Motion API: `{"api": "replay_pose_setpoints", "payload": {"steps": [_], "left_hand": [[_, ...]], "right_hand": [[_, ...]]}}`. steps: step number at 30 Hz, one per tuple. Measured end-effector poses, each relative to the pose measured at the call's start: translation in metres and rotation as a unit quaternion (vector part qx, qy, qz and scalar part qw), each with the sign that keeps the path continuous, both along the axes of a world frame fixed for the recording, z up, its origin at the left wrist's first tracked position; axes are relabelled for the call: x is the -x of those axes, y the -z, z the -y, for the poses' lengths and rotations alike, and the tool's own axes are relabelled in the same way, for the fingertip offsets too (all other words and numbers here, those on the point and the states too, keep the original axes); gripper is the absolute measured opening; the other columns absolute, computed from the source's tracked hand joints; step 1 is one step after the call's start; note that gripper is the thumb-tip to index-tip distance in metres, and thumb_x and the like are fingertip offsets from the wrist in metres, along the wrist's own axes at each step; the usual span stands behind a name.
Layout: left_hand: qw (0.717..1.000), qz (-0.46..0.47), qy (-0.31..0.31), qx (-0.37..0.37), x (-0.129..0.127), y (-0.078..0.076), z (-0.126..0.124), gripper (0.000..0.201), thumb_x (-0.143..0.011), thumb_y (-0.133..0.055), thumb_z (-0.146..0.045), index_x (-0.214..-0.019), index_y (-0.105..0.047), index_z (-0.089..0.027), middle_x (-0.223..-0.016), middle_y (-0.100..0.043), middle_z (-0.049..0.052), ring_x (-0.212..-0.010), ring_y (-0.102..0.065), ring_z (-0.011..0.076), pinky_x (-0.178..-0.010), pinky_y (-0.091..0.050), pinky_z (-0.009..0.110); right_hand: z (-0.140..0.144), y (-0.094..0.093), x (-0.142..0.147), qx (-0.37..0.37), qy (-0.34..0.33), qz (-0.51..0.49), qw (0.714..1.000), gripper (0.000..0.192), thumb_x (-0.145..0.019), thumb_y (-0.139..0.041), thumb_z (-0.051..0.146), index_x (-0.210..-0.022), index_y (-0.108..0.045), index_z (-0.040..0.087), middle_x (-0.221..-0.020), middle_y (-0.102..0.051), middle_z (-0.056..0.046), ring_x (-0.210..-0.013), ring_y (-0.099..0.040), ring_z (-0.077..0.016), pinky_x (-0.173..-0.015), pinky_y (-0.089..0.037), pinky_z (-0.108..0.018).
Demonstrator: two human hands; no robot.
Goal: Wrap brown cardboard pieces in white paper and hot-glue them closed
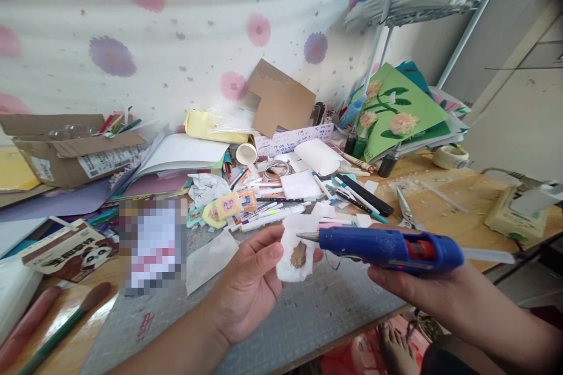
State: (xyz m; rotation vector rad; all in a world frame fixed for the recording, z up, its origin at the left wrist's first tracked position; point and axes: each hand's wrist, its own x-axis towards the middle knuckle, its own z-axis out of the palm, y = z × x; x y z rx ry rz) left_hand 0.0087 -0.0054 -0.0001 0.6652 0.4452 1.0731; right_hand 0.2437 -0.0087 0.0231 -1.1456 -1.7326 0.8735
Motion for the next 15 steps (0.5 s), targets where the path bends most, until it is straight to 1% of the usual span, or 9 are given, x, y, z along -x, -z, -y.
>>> {"api": "replay_pose_setpoints", "payload": {"steps": [3,6,8,10,13,15], "left_hand": [[1.0,0.003,0.003,0.002,-0.0005,-0.0012,0.0006,0.021,-0.079,-0.063,-0.016,-0.099,-0.069,-0.016,-0.098,-0.073,0.009,-0.092,-0.067,0.021,-0.084,-0.049,0.032],[1.0,0.004,0.006,0.007,-0.0007,-0.0026,0.0006,0.021,-0.077,-0.065,-0.016,-0.097,-0.069,-0.016,-0.095,-0.074,0.009,-0.089,-0.067,0.02,-0.081,-0.05,0.029],[1.0,0.008,0.007,0.008,-0.0009,-0.0031,0.0004,0.022,-0.076,-0.066,-0.016,-0.098,-0.069,-0.015,-0.093,-0.074,0.009,-0.087,-0.068,0.0197,-0.081,-0.05,0.028],[1.0,0.011,0.002,0.014,-0.0012,-0.0033,0.0004,0.022,-0.075,-0.067,-0.016,-0.097,-0.069,-0.015,-0.091,-0.074,0.008,-0.085,-0.068,0.02,-0.08,-0.05,0.029],[0.999,0.011,-0.012,0.034,-0.0016,-0.0033,0.0011,0.022,-0.072,-0.07,-0.015,-0.094,-0.07,-0.015,-0.089,-0.075,0.007,-0.081,-0.069,0.0192,-0.079,-0.05,0.03],[0.999,0.005,-0.015,0.041,-0.0012,-0.0032,0.0019,0.022,-0.072,-0.07,-0.015,-0.094,-0.07,-0.015,-0.091,-0.075,0.007,-0.083,-0.068,0.0199,-0.08,-0.05,0.031]], "right_hand": [[-0.0026,0.0027,0.0017,-0.035,-0.022,0.035,0.999,0.028,-0.07,-0.07,0.029,-0.097,-0.068,0.036,-0.087,-0.073,0.001,-0.077,-0.068,-0.0225,-0.071,-0.059,-0.033],[-0.0038,0.0036,0.0009,-0.041,-0.053,0.052,0.996,0.03,-0.075,-0.066,0.027,-0.102,-0.065,0.041,-0.083,-0.072,0.003,-0.072,-0.068,-0.0199,-0.068,-0.059,-0.03],[-0.0036,0.0046,-0.0003,-0.049,-0.052,0.064,0.995,0.034,-0.075,-0.066,0.027,-0.104,-0.064,0.043,-0.088,-0.071,0.003,-0.076,-0.068,-0.0207,-0.071,-0.058,-0.031],[-0.0031,0.0065,-0.0012,-0.061,-0.041,0.077,0.994,0.037,-0.074,-0.066,0.029,-0.107,-0.063,0.044,-0.092,-0.07,0.001,-0.08,-0.067,-0.0223,-0.078,-0.057,-0.034],[-0.0027,0.0089,-0.0012,-0.063,-0.037,0.094,0.993,0.037,-0.075,-0.065,0.03,-0.108,-0.062,0.045,-0.091,-0.069,0.0,-0.081,-0.066,-0.0227,-0.083,-0.054,-0.037],[-0.0029,0.0089,-0.0005,-0.064,-0.037,0.093,0.993,0.037,-0.075,-0.065,0.029,-0.108,-0.062,0.046,-0.09,-0.068,0.001,-0.078,-0.066,-0.0218,-0.084,-0.054,-0.037]]}}
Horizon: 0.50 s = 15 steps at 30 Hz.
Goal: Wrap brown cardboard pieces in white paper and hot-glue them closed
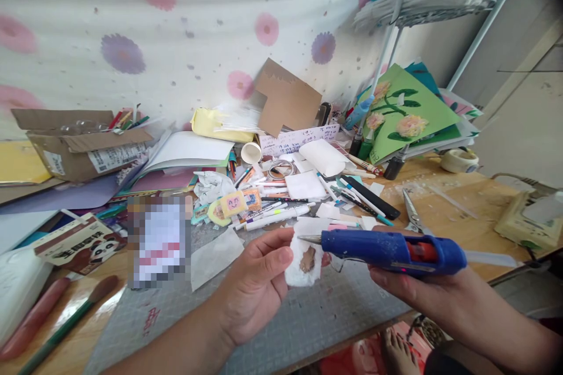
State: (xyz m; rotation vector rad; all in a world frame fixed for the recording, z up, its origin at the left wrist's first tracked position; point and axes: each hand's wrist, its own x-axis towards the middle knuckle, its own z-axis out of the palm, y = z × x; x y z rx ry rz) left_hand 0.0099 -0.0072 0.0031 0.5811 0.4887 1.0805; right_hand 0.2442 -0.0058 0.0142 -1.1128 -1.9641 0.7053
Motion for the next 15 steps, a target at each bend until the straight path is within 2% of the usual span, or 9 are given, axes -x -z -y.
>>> {"api": "replay_pose_setpoints", "payload": {"steps": [4,8,10,15], "left_hand": [[0.999,-0.015,0.027,-0.025,0.001,0.0,0.001,0.025,-0.075,-0.066,-0.019,-0.1,-0.068,-0.015,-0.093,-0.073,0.009,-0.088,-0.067,0.0217,-0.081,-0.048,0.031],[0.998,-0.006,0.04,-0.041,0.002,-0.001,0.0,0.024,-0.077,-0.064,-0.018,-0.1,-0.068,-0.015,-0.092,-0.073,0.009,-0.089,-0.066,0.0195,-0.08,-0.048,0.027],[0.998,0.001,0.039,-0.045,0.002,-0.001,-0.001,0.024,-0.078,-0.063,-0.017,-0.101,-0.068,-0.015,-0.096,-0.073,0.009,-0.091,-0.066,0.0199,-0.082,-0.048,0.028],[0.998,-0.023,0.039,-0.033,0.003,-0.002,-0.002,0.029,-0.076,-0.065,-0.022,-0.104,-0.067,-0.011,-0.096,-0.072,0.012,-0.093,-0.066,0.024,-0.084,-0.048,0.032]], "right_hand": [[0.0,-0.004,0.001,-0.003,-0.001,-0.004,1.0,0.032,-0.074,-0.065,0.03,-0.103,-0.064,0.043,-0.082,-0.068,0.001,-0.072,-0.065,-0.0212,-0.082,-0.054,-0.037],[-0.001,-0.008,0.002,0.013,0.007,-0.014,1.0,0.003,-0.072,-0.066,0.033,-0.075,-0.066,0.034,-0.062,-0.064,0.002,-0.052,-0.059,-0.0191,-0.074,-0.057,-0.036],[-0.002,-0.01,0.002,0.012,0.013,-0.014,1.0,0.004,-0.071,-0.066,0.034,-0.068,-0.063,0.032,-0.057,-0.062,0.002,-0.047,-0.057,-0.0178,-0.071,-0.057,-0.035],[-0.001,-0.011,0.0,0.009,0.023,-0.004,1.0,0.005,-0.072,-0.066,0.034,-0.076,-0.063,0.033,-0.06,-0.062,0.003,-0.051,-0.058,-0.0172,-0.066,-0.057,-0.031]]}}
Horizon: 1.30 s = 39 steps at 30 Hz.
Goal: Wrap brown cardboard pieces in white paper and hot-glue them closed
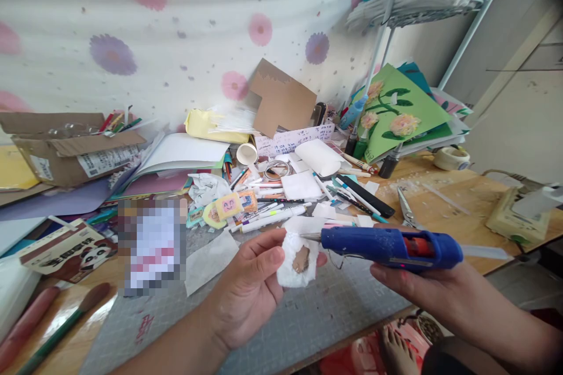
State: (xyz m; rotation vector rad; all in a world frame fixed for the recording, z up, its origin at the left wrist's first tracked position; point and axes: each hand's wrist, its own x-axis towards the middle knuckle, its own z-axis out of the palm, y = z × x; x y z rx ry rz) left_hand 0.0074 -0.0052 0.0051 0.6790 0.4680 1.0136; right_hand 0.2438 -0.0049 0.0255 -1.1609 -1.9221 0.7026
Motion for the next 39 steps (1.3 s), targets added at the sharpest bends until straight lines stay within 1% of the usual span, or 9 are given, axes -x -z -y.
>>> {"api": "replay_pose_setpoints", "payload": {"steps": [7,10,16,19,22,25,29,34,39], "left_hand": [[0.999,0.027,-0.027,0.005,-0.001,0.001,0.001,0.021,-0.075,-0.068,-0.017,-0.096,-0.07,-0.015,-0.094,-0.074,0.007,-0.084,-0.068,0.0185,-0.082,-0.05,0.029],[0.999,0.031,-0.036,0.015,-0.001,0.002,0.001,0.02,-0.074,-0.068,-0.016,-0.094,-0.07,-0.017,-0.093,-0.075,0.005,-0.081,-0.068,0.0165,-0.079,-0.051,0.028],[1.0,0.019,-0.006,-0.008,0.0,0.001,0.001,0.028,-0.076,-0.066,-0.02,-0.103,-0.067,-0.013,-0.099,-0.073,0.01,-0.095,-0.066,0.0245,-0.087,-0.048,0.033],[1.0,0.02,-0.004,-0.011,0.001,0.001,0.001,0.025,-0.078,-0.064,-0.022,-0.102,-0.068,-0.016,-0.101,-0.072,0.009,-0.099,-0.065,0.0267,-0.09,-0.046,0.034],[1.0,0.018,-0.003,-0.018,0.001,0.002,0.0,0.023,-0.079,-0.062,-0.023,-0.101,-0.069,-0.019,-0.105,-0.072,0.009,-0.1,-0.064,0.0275,-0.089,-0.047,0.033],[1.0,0.016,-0.003,-0.018,0.002,0.002,0.0,0.025,-0.08,-0.062,-0.023,-0.103,-0.068,-0.018,-0.107,-0.071,0.011,-0.101,-0.064,0.0283,-0.088,-0.048,0.033],[1.0,0.018,0.001,-0.021,0.002,0.003,0.0,0.024,-0.08,-0.061,-0.022,-0.103,-0.068,-0.017,-0.107,-0.071,0.01,-0.1,-0.064,0.0276,-0.09,-0.047,0.033],[1.0,0.001,0.001,-0.019,0.001,0.003,-0.001,0.028,-0.08,-0.062,-0.023,-0.106,-0.067,-0.014,-0.104,-0.072,0.011,-0.099,-0.065,0.0274,-0.088,-0.048,0.033],[1.0,0.012,0.001,-0.017,0.002,0.001,0.001,0.025,-0.078,-0.064,-0.023,-0.102,-0.069,-0.02,-0.106,-0.071,0.009,-0.099,-0.065,0.0276,-0.089,-0.047,0.034]], "right_hand": [[0.004,0.0,0.0,-0.014,-0.041,0.043,0.998,0.011,-0.077,-0.06,0.029,-0.088,-0.061,0.031,-0.084,-0.065,-0.001,-0.076,-0.063,-0.0199,-0.071,-0.055,-0.029],[0.006,-0.002,0.001,-0.016,-0.043,0.065,0.997,0.0,-0.079,-0.058,0.028,-0.079,-0.058,0.028,-0.078,-0.063,0.001,-0.071,-0.061,-0.0175,-0.066,-0.054,-0.025],[0.004,-0.005,0.0,-0.087,-0.025,0.032,0.995,0.014,-0.076,-0.061,0.024,-0.088,-0.061,0.031,-0.08,-0.068,0.003,-0.069,-0.064,-0.0161,-0.063,-0.055,-0.022],[0.002,-0.006,-0.001,-0.079,-0.015,0.025,0.996,0.003,-0.075,-0.06,0.026,-0.072,-0.06,0.027,-0.067,-0.066,0.003,-0.055,-0.061,-0.0154,-0.049,-0.053,-0.022],[0.001,-0.007,-0.003,-0.059,-0.005,0.037,0.998,0.013,-0.076,-0.058,0.027,-0.064,-0.056,0.025,-0.066,-0.066,0.001,-0.054,-0.06,-0.0161,-0.045,-0.052,-0.023],[0.002,-0.008,-0.005,-0.044,0.001,0.024,0.999,0.001,-0.076,-0.061,0.028,-0.075,-0.061,0.028,-0.076,-0.068,0.003,-0.063,-0.064,-0.0165,-0.055,-0.055,-0.023],[0.003,-0.011,-0.004,-0.052,-0.03,0.017,0.998,0.017,-0.075,-0.065,0.027,-0.091,-0.062,0.033,-0.095,-0.068,0.004,-0.082,-0.065,-0.0171,-0.067,-0.056,-0.022],[0.003,-0.012,0.0,-0.053,-0.044,0.034,0.997,0.017,-0.078,-0.06,0.024,-0.093,-0.061,0.03,-0.094,-0.067,0.001,-0.084,-0.064,-0.0182,-0.067,-0.054,-0.024],[0.0,-0.01,0.0,-0.064,-0.037,0.05,0.996,0.01,-0.079,-0.055,0.025,-0.089,-0.06,0.025,-0.086,-0.065,-0.002,-0.073,-0.062,-0.0198,-0.055,-0.052,-0.027]]}}
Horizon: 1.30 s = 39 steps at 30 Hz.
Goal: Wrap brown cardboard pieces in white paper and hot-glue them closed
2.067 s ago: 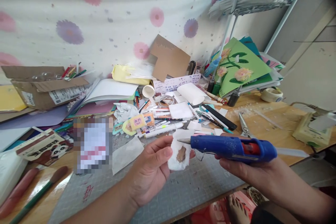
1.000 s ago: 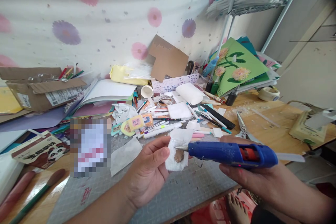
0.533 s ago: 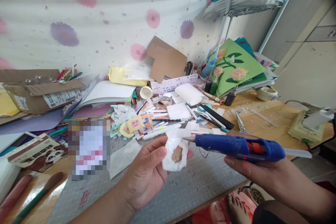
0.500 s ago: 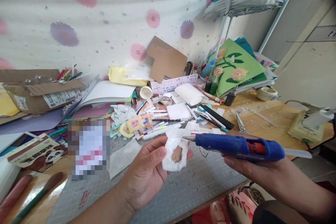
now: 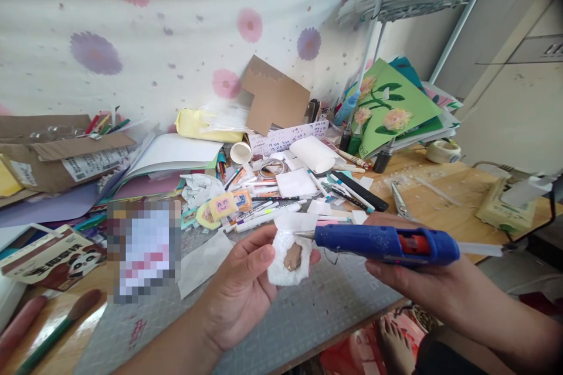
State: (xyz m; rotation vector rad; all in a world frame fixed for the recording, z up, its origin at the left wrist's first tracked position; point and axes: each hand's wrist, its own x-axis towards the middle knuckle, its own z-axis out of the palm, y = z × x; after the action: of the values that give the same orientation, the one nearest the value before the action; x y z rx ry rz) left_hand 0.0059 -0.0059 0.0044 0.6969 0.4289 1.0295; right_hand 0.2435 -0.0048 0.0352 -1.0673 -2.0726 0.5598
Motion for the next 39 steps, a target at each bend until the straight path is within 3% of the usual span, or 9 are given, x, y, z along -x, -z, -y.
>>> {"api": "replay_pose_setpoints", "payload": {"steps": [7,22,29,39], "left_hand": [[0.999,0.017,-0.013,0.026,0.0,-0.001,0.0,0.021,-0.075,-0.068,-0.024,-0.096,-0.071,-0.027,-0.108,-0.071,0.006,-0.099,-0.065,0.0293,-0.086,-0.049,0.034],[1.0,-0.007,-0.009,0.014,0.002,0.0,-0.002,0.027,-0.08,-0.061,-0.026,-0.106,-0.065,-0.018,-0.113,-0.068,0.01,-0.102,-0.063,0.0303,-0.089,-0.048,0.036],[0.999,-0.004,-0.028,0.036,0.003,0.001,-0.001,0.024,-0.079,-0.063,-0.024,-0.102,-0.064,-0.019,-0.11,-0.069,0.01,-0.101,-0.064,0.031,-0.086,-0.051,0.038],[1.0,0.008,-0.011,0.007,0.002,0.001,-0.001,0.027,-0.083,-0.058,-0.024,-0.108,-0.063,-0.018,-0.113,-0.068,0.009,-0.103,-0.063,0.0272,-0.092,-0.047,0.036]], "right_hand": [[-0.002,0.0,-0.003,-0.004,0.006,0.013,1.0,0.007,-0.079,-0.054,0.025,-0.083,-0.059,0.024,-0.076,-0.064,-0.003,-0.065,-0.061,-0.02,-0.05,-0.05,-0.029],[0.001,0.004,-0.014,-0.005,0.048,0.037,0.998,0.009,-0.077,-0.055,0.026,-0.081,-0.063,0.023,-0.076,-0.065,-0.003,-0.065,-0.061,-0.0195,-0.05,-0.05,-0.028],[0.002,-0.005,-0.008,0.064,0.002,0.016,0.998,0.008,-0.078,-0.054,0.025,-0.079,-0.062,0.023,-0.076,-0.063,-0.002,-0.067,-0.059,-0.0187,-0.06,-0.05,-0.031],[0.004,-0.004,-0.004,0.044,0.001,0.028,0.999,0.007,-0.079,-0.052,0.022,-0.075,-0.058,0.022,-0.07,-0.059,-0.001,-0.061,-0.055,-0.017,-0.054,-0.047,-0.029]]}}
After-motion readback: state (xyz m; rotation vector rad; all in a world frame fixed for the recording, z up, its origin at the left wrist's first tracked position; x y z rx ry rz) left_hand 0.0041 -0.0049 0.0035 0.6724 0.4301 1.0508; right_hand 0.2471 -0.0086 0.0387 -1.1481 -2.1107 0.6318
